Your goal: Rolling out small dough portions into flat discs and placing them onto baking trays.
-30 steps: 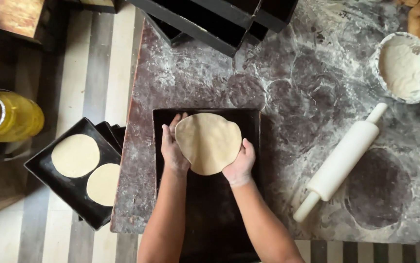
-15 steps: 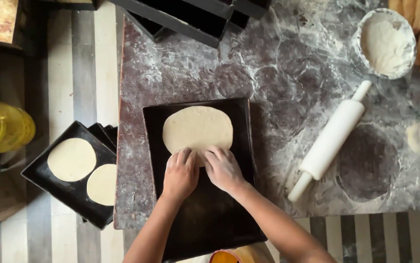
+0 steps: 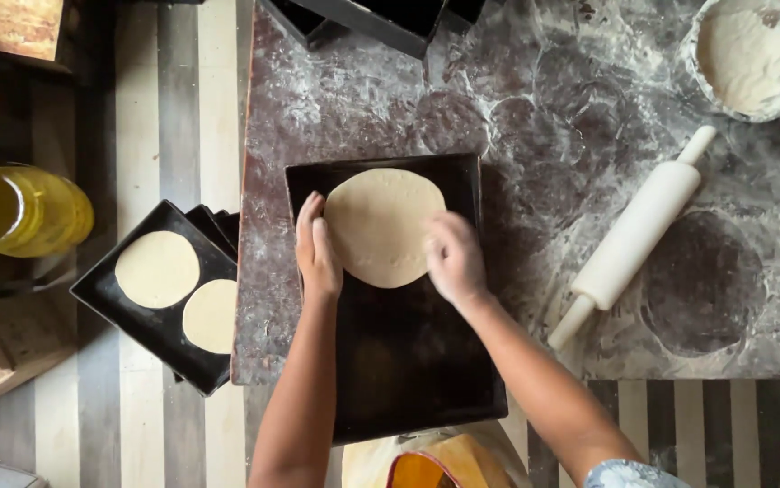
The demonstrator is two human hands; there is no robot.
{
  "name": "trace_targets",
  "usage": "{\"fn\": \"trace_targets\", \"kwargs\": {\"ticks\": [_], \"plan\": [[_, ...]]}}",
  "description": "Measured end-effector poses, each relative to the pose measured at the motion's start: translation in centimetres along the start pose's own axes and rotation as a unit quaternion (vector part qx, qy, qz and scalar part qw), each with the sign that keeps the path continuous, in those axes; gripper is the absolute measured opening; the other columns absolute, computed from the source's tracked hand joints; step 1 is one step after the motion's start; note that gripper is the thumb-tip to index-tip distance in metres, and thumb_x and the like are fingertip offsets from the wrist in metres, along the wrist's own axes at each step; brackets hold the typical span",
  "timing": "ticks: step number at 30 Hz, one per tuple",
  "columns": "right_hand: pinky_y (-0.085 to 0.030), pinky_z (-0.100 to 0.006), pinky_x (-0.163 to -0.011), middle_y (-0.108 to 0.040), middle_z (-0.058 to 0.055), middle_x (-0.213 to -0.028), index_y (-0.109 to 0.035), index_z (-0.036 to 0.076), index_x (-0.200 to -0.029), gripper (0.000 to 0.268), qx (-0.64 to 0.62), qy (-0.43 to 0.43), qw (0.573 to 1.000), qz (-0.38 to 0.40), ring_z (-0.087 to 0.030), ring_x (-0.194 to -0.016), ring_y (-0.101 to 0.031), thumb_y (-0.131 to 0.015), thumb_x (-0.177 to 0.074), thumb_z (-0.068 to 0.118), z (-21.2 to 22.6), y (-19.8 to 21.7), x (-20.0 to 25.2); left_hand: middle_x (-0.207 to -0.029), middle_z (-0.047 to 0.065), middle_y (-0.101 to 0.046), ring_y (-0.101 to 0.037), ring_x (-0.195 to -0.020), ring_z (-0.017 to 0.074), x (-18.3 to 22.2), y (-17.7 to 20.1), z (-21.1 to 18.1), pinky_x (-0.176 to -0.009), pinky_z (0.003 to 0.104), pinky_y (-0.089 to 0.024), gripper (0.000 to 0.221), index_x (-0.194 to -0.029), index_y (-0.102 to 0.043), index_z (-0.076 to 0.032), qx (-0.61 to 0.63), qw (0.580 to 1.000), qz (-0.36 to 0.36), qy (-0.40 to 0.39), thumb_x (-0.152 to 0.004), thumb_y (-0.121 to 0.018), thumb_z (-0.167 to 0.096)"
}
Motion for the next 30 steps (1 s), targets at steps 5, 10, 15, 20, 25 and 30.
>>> {"fn": "trace_targets", "kwargs": {"ticks": [5,10,15,20,25,30], "plan": [[-0.048,-0.042,-0.109,-0.064,-0.015,-0.132,-0.065,0.003,-0.121,0.024,-0.034,-0.087,0.993,-0.078,-0.033,-0.125,-0.061,-0.063,-0.098,0.006,-2.2,1.5,1.9,-0.151,0.019,-0.053,-0.049,-0.143,0.0314,-2.5,-1.6,2.6,-0.121,0.04,-0.034,0.047,-0.145,-0.052,0.003,0.043,0.999,-0.011,0.019,-0.111,-0.036,-0.026],[-0.047,-0.042,-0.113,-0.061,-0.016,-0.141,-0.065,0.001,-0.126,0.034,-0.004,-0.085,0.996,0.005,-0.036,-0.135,-0.056,-0.061,-0.092,0.005,0.2,1.4,2.7,-0.146,0.018,-0.06,-0.054,-0.14,0.0303,-3.0,-1.4,1.9,-0.121,0.04,-0.038,0.045,-0.14,-0.058,0.003,0.093,0.995,0.006,0.033,-0.11,-0.039,-0.025],[-0.028,-0.046,-0.122,-0.04,-0.019,-0.156,-0.047,0.002,-0.146,0.061,0.089,0.011,0.973,0.213,-0.036,-0.146,-0.036,-0.059,-0.095,0.033,2.4,-2.5,0.4,-0.151,0.021,-0.054,-0.049,-0.144,0.0336,-1.3,1.4,-4.2,-0.122,0.042,-0.036,0.04,-0.141,-0.056,0.002,-0.036,0.999,0.006,-0.035,-0.108,-0.043,-0.015],[-0.003,-0.049,-0.121,-0.007,-0.026,-0.166,-0.013,-0.006,-0.157,0.084,0.254,-0.017,0.915,0.314,-0.038,-0.153,-0.006,-0.042,-0.102,0.05,-0.7,-3.3,-1.4,-0.145,0.02,-0.059,-0.056,-0.141,0.0343,-1.1,7.9,-0.8,-0.123,0.045,-0.043,0.034,-0.138,-0.06,-0.001,-0.237,0.969,-0.05,-0.054,-0.108,-0.048,-0.013],[0.003,-0.045,-0.123,-0.001,-0.035,-0.167,-0.006,-0.017,-0.159,0.097,0.364,-0.11,0.832,0.404,-0.041,-0.153,0.003,-0.037,-0.104,0.058,3.7,-2.5,-1.7,-0.15,0.03,-0.053,-0.053,-0.136,0.0438,0.2,9.9,3.1,-0.11,0.049,-0.044,0.05,-0.148,-0.05,0.005,-0.461,0.884,-0.078,-0.007,-0.107,-0.054,-0.024],[0.003,-0.046,-0.126,0.0,-0.022,-0.168,-0.007,-0.007,-0.157,0.097,0.244,-0.046,0.884,0.396,-0.032,-0.156,0.003,-0.038,-0.099,0.065,4.7,-3.7,0.6,-0.143,0.026,-0.059,-0.061,-0.121,0.044,0.0,8.8,-0.6,-0.098,0.049,-0.05,0.053,-0.149,-0.049,0.004,-0.448,0.891,-0.02,0.072,-0.108,-0.047,-0.03]]}}
Point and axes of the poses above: each hand's wrist, its own x-axis away from the middle knuckle, its own y-axis out of the back of the hand, z = x × y, the point moved 1 cm from there along -x, towards the middle knuckle
